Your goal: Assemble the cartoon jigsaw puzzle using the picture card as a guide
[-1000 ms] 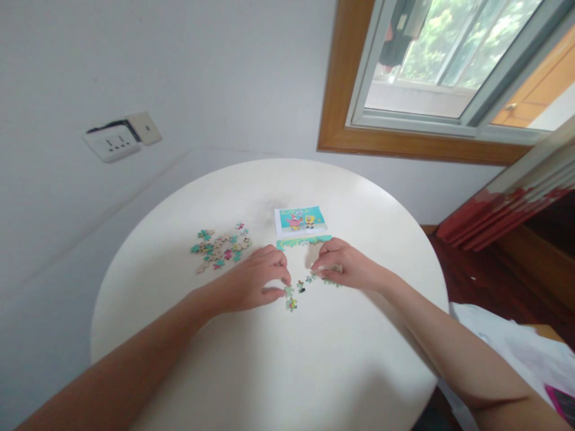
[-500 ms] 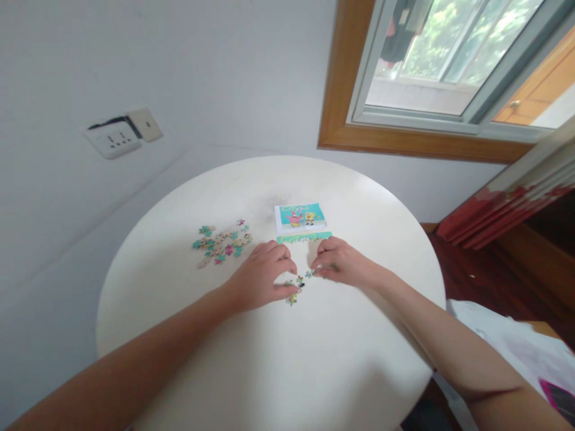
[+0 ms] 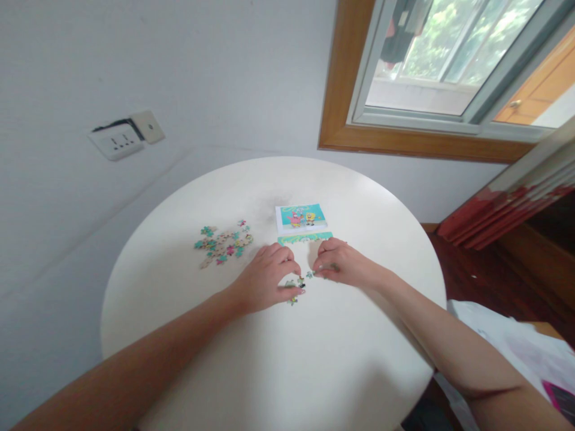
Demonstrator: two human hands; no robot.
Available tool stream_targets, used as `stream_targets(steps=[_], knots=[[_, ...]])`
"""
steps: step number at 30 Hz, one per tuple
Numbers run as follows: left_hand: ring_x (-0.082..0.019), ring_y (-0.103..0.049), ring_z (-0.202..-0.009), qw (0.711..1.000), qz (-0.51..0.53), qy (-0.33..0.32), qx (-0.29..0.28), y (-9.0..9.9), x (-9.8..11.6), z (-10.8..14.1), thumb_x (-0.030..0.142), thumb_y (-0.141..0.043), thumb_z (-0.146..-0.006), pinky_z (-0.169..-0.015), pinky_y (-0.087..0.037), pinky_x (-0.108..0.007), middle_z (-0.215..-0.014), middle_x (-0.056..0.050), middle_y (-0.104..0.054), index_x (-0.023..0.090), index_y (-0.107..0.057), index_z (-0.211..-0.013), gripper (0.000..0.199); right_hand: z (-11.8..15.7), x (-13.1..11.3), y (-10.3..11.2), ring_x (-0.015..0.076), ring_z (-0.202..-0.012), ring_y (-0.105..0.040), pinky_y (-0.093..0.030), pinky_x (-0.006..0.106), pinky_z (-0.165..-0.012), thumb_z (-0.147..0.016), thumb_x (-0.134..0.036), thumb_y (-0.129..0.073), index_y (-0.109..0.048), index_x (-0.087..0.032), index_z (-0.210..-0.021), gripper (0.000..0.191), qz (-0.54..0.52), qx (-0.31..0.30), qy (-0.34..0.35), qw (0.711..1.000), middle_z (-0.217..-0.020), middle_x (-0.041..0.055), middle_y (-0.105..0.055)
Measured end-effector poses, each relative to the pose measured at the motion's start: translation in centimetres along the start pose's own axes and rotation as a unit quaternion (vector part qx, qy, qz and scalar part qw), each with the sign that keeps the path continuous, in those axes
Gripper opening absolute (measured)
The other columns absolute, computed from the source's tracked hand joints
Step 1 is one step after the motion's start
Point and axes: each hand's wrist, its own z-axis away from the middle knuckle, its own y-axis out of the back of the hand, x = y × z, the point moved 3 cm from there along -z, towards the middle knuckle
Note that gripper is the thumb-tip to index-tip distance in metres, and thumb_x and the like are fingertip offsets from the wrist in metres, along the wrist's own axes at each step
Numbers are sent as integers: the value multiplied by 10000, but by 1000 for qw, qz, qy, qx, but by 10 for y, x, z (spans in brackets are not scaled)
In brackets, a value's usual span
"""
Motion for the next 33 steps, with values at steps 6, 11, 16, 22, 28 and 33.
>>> stream_targets(steps=[6, 11, 16, 22, 28, 33], knots=[[-226, -501, -967, 1000, -6, 12, -4, -1, 5, -1, 403, -722, -777, -865, -341, -371, -958, -26, -575, 238, -666, -944, 241, 0, 0, -2, 183, -881, -560, -443, 293, -798, -809, -205, -694, -738, -183, -890, 95, -6, 2, 14, 1000, -876, 65, -629], [-228, -499, -975, 1000, -9, 22, -5, -1, 9, -1, 358, -730, -777, -868, -340, -375, -963, -28, -574, 241, -665, -942, 212, 0, -1, 2, 179, -880, -571, -453, 292, -796, -831, -210, -666, -732, -190, -894, 93, -21, 3, 16, 1000, -877, 62, -639], [-232, -496, -980, 1000, -11, 27, -3, -3, 8, -2, 366, -715, -792, -877, -341, -380, -975, -35, -576, 232, -660, -931, 202, 5, 10, 27, 187, -887, -587, -457, 322, -825, -879, -160, -560, -719, -190, -944, 174, -4, 75, -32, 997, -891, 71, -675], [-228, -494, -977, 1000, -6, 22, 4, -4, 8, -3, 367, -701, -803, -880, -338, -376, -962, -32, -574, 227, -649, -914, 186, 18, 44, 56, 168, -787, -596, -458, 290, -740, -889, -208, -518, -727, -181, -909, 212, 31, 160, -174, 971, -850, 60, -682], [-229, -496, -973, 1000, -5, 17, 5, -5, 7, -2, 363, -702, -799, -876, -337, -376, -964, -33, -576, 226, -642, -907, 185, 28, 59, 55, 149, -750, -600, -450, 254, -707, -828, -197, -544, -747, -191, -888, 212, 23, 49, -275, 960, -856, 41, -687], [-228, -498, -974, 1000, -5, 15, 4, -5, 6, -3, 357, -700, -800, -881, -332, -374, -966, -29, -576, 230, -641, -917, 182, 35, 60, 46, 150, -728, -610, -452, 239, -665, -741, -234, -648, -745, -204, -923, 209, -28, -67, -277, 958, -818, 20, -702]])
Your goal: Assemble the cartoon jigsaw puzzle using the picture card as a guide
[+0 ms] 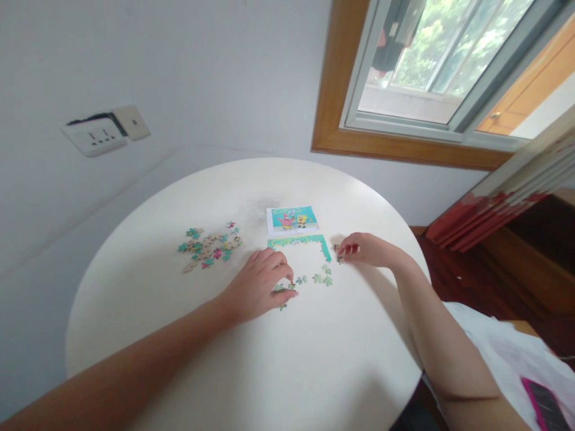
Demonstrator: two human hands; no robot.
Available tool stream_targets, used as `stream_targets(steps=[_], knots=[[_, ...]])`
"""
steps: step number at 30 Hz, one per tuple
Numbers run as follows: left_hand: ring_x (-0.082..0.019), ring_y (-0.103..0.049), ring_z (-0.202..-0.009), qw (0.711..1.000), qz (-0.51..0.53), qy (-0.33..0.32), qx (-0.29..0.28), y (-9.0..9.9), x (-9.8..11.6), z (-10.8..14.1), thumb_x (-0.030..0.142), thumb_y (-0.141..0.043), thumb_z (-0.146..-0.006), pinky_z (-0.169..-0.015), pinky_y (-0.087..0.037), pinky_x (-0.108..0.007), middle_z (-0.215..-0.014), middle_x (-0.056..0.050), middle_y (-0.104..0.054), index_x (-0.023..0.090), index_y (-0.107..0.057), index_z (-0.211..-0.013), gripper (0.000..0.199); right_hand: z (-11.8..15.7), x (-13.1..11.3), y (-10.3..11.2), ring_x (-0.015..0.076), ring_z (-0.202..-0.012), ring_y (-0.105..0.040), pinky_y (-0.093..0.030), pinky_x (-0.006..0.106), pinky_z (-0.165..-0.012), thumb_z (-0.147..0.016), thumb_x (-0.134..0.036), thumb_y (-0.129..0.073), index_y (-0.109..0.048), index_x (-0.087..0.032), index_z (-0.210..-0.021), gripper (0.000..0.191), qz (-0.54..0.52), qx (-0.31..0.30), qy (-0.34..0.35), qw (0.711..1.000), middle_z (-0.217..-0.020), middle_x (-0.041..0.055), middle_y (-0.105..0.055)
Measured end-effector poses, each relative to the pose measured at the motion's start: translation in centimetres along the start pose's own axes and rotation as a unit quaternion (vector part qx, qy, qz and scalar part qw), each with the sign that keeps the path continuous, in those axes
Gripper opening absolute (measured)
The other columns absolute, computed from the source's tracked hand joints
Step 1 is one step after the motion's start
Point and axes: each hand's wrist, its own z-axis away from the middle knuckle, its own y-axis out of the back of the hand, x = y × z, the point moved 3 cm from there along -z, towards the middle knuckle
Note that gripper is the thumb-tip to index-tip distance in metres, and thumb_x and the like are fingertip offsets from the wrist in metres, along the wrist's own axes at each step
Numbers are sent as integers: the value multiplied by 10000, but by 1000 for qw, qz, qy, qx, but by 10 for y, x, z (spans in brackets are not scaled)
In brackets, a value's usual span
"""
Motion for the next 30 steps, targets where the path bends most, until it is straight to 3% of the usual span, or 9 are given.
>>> stream_targets(steps=[9, 15, 21, 30], knots=[[-223, -489, -976, 1000, 9, -1, -19, 3, -3, 3, 324, -687, -805, -881, -319, -370, -982, -25, -570, 240, -646, -952, 174, 3, -5, -4, 159, -756, -636, -457, 221, -670, -689, -79, -574, -741, -183, -862, 262, 45, -6, 3, 999, -868, 40, -725], [-221, -484, -967, 1000, 1, -1, -6, 3, -6, 3, 313, -636, -842, -877, -322, -367, -974, -34, -574, 235, -648, -954, 137, 2, -8, -5, 167, -730, -628, -440, 227, -632, -689, -131, -601, -729, -179, -786, 168, 51, -14, -16, 998, -827, 37, -718], [-225, -490, -973, 1000, -11, 7, 6, 5, -9, 2, 323, -630, -842, -885, -325, -377, -976, -35, -580, 235, -646, -948, 139, 3, -6, -5, 154, -730, -623, -446, 219, -654, -678, -93, -593, -733, -185, -914, 290, 57, 27, -19, 998, -876, 47, -705], [-238, -488, -972, 998, -33, 51, 29, -1, -7, -2, 304, -626, -841, -873, -348, -393, -968, -43, -586, 209, -640, -922, 126, 3, -7, -5, 162, -732, -624, -438, 232, -651, -690, -126, -586, -735, -182, -825, 209, 59, 10, -26, 998, -853, 42, -711]])
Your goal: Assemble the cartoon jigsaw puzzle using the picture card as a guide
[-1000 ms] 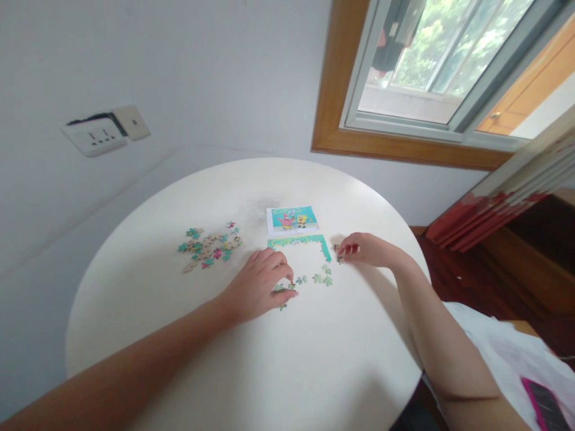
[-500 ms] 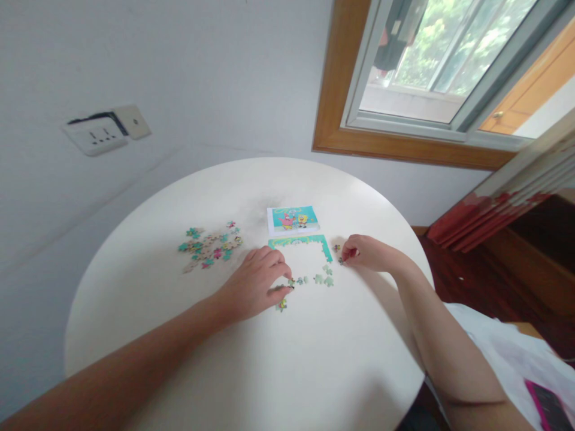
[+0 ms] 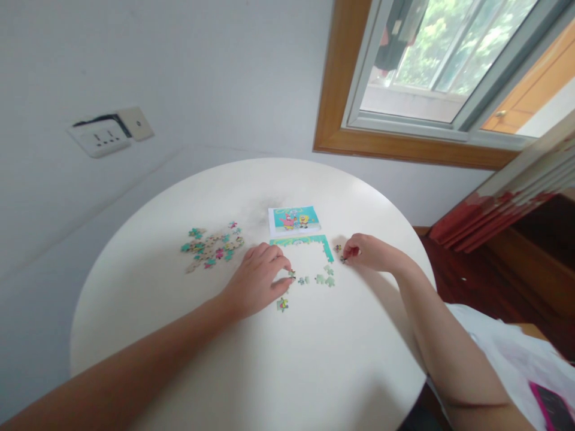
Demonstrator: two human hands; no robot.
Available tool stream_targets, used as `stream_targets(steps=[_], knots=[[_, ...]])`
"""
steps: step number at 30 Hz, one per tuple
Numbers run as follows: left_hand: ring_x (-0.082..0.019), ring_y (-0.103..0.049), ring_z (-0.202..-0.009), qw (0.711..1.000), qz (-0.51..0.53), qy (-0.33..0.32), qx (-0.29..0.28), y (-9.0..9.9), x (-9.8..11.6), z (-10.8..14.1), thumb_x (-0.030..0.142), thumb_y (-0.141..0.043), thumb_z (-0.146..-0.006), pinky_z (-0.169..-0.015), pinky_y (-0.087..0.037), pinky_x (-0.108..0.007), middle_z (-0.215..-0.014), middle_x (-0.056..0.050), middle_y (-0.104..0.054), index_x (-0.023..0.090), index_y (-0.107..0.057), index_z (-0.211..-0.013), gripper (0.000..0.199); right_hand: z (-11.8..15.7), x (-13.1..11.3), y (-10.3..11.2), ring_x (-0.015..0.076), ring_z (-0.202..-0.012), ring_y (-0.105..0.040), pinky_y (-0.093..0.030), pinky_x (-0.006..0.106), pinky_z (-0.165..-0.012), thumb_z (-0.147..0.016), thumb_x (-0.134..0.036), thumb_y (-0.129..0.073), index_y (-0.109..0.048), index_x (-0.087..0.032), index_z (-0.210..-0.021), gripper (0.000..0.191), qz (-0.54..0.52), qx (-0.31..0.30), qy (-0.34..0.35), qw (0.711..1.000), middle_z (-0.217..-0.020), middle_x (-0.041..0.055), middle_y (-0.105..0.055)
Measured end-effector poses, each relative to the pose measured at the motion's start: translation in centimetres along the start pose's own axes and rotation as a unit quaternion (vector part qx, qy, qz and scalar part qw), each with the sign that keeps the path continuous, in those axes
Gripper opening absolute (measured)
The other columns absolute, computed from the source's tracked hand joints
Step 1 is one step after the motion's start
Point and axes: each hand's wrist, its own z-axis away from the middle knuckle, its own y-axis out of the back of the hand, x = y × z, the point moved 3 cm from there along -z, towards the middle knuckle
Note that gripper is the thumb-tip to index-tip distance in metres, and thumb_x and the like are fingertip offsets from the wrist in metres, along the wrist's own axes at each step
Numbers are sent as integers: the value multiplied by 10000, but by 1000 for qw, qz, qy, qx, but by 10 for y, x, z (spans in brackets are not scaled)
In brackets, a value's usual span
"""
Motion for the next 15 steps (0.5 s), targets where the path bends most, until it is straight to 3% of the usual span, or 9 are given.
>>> stream_targets(steps=[3, 10, 15], knots=[[-238, -489, -970, 1000, -2, 8, 15, -2, 0, -2, 309, -620, -846, -869, -355, -391, -965, -44, -588, 208, -640, -916, 124, 0, -1, 0, 163, -716, -623, -435, 236, -640, -687, -132, -586, -724, -177, -790, 178, -4, -3, 2, 1000, -826, 39, -714], [-237, -490, -978, 999, -7, 12, 36, -5, 0, -5, 297, -625, -844, -879, -361, -390, -994, -49, -587, 208, -632, -940, 131, 0, 4, -1, 169, -736, -624, -453, 242, -659, -684, -124, -607, -722, -185, -947, 293, -2, 2, 1, 1000, -868, 45, -706], [-236, -487, -986, 999, 2, 6, 31, -6, 0, -5, 304, -608, -860, -890, -365, -388, -998, -49, -581, 207, -631, -949, 134, 0, 3, -1, 170, -747, -630, -451, 234, -663, -680, -110, -614, -737, -181, -894, 257, -4, 1, 0, 1000, -875, 50, -714]])
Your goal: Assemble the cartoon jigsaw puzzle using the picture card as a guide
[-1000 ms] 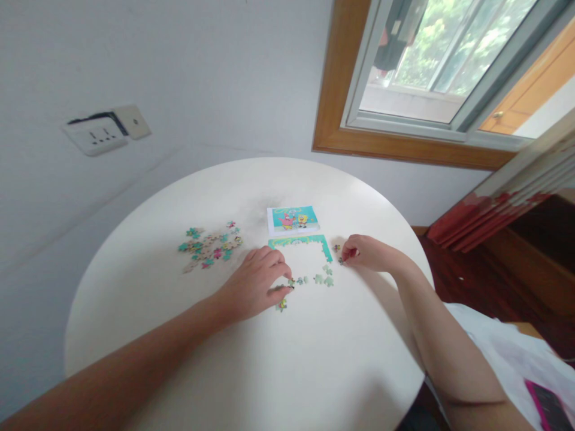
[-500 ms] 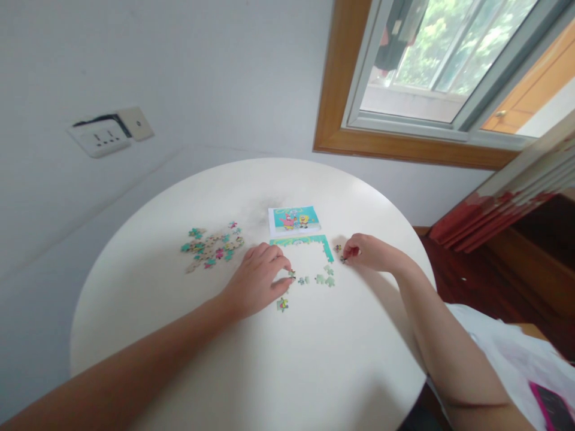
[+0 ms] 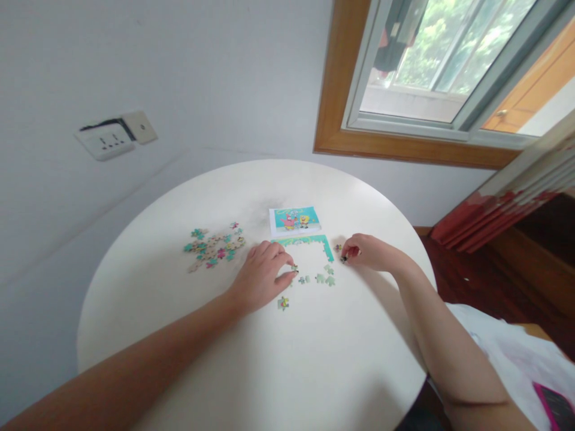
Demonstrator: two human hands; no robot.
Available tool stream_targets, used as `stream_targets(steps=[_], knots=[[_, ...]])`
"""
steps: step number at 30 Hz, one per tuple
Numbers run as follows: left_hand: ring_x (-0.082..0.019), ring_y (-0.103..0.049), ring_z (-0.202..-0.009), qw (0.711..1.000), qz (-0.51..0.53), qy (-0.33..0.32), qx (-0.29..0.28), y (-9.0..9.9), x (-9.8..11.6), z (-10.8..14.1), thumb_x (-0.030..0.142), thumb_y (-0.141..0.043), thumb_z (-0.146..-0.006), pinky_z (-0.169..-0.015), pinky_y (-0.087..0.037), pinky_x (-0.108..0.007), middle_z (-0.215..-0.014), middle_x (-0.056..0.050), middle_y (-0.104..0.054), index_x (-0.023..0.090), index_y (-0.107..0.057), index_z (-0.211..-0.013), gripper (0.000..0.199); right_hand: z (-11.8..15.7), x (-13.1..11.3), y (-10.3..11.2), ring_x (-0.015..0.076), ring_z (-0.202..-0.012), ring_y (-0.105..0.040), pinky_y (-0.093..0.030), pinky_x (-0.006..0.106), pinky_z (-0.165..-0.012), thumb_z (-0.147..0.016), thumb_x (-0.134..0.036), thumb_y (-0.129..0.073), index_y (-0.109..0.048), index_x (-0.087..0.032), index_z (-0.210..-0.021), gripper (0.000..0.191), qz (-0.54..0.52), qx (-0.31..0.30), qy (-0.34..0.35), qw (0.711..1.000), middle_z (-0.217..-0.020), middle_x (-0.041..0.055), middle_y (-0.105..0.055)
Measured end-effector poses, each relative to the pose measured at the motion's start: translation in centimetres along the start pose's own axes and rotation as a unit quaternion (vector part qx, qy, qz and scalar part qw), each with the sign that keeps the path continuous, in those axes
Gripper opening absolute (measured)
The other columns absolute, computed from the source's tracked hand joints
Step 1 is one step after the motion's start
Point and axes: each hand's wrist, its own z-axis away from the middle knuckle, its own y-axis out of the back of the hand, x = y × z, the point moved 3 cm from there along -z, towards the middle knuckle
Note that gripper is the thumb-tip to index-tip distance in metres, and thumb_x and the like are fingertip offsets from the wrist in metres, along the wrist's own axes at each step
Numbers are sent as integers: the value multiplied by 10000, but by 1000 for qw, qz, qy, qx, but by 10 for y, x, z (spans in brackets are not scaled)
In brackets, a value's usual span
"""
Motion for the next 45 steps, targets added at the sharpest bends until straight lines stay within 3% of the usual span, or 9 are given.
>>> stream_targets(steps=[5, 10, 14, 21, 29, 38, 45], knots=[[-234, -480, -979, 1000, 14, -18, -8, 4, 3, 1, 280, -562, -889, -903, -369, -398, -1002, -57, -571, 209, -638, -995, 149, 1, -2, 1, 176, -754, -635, -450, 237, -659, -680, -113, -600, -738, -181, -849, 228, -2, -10, 1, 1000, -873, 49, -724], [-226, -477, -996, 995, 39, -89, -32, 9, 12, 5, 180, -496, -906, -898, -368, -386, -1025, -62, -553, 254, -667, -1048, 234, 0, -1, 2, 172, -721, -621, -436, 245, -631, -690, -161, -612, -730, -174, -826, 180, 2, -24, -1, 1000, -842, 43, -723], [-230, -480, -1020, 992, 46, -107, -47, 8, 14, 7, 128, -498, -886, -899, -366, -387, -1052, -59, -563, 286, -681, -1076, 307, 1, 0, 1, 167, -711, -611, -425, 244, -617, -696, -175, -603, -719, -169, -801, 157, 8, -20, -10, 1000, -824, 39, -718], [-223, -493, -1027, 982, 76, -163, -59, 7, 13, 10, 110, -520, -862, -918, -366, -392, -1059, -52, -575, 300, -688, -1066, 325, 1, 4, 2, 167, -735, -619, -437, 235, -641, -692, -160, -604, -716, -174, -965, 296, 2, -13, -9, 1000, -854, 45, -706], [-223, -495, -1019, 989, 61, -126, -54, 9, 11, 9, 143, -482, -911, -909, -371, -389, -1042, -57, -594, 253, -666, -1089, 278, 4, 1, 3, 178, -757, -633, -444, 243, -654, -685, -128, -574, -725, -173, -884, 254, 8, -20, -6, 1000, -878, 56, -715], [-208, -501, -1007, 982, 96, -152, -57, 7, 15, 10, 107, -482, -892, -907, -377, -374, -1026, -49, -589, 262, -676, -1067, 303, 6, -1, 3, 175, -718, -617, -430, 252, -620, -690, -208, -626, -696, -166, -822, 155, 6, -35, -4, 999, -828, 48, -704], [-208, -501, -950, 992, 75, -99, 30, 19, -2, 2, 100, -479, -883, -869, -396, -364, -971, -58, -566, 226, -674, -1038, 280, 8, -5, 4, 166, -680, -584, -392, 254, -585, -681, -272, -661, -650, -170, -751, 124, 8, -46, -20, 999, -777, 31, -678]])
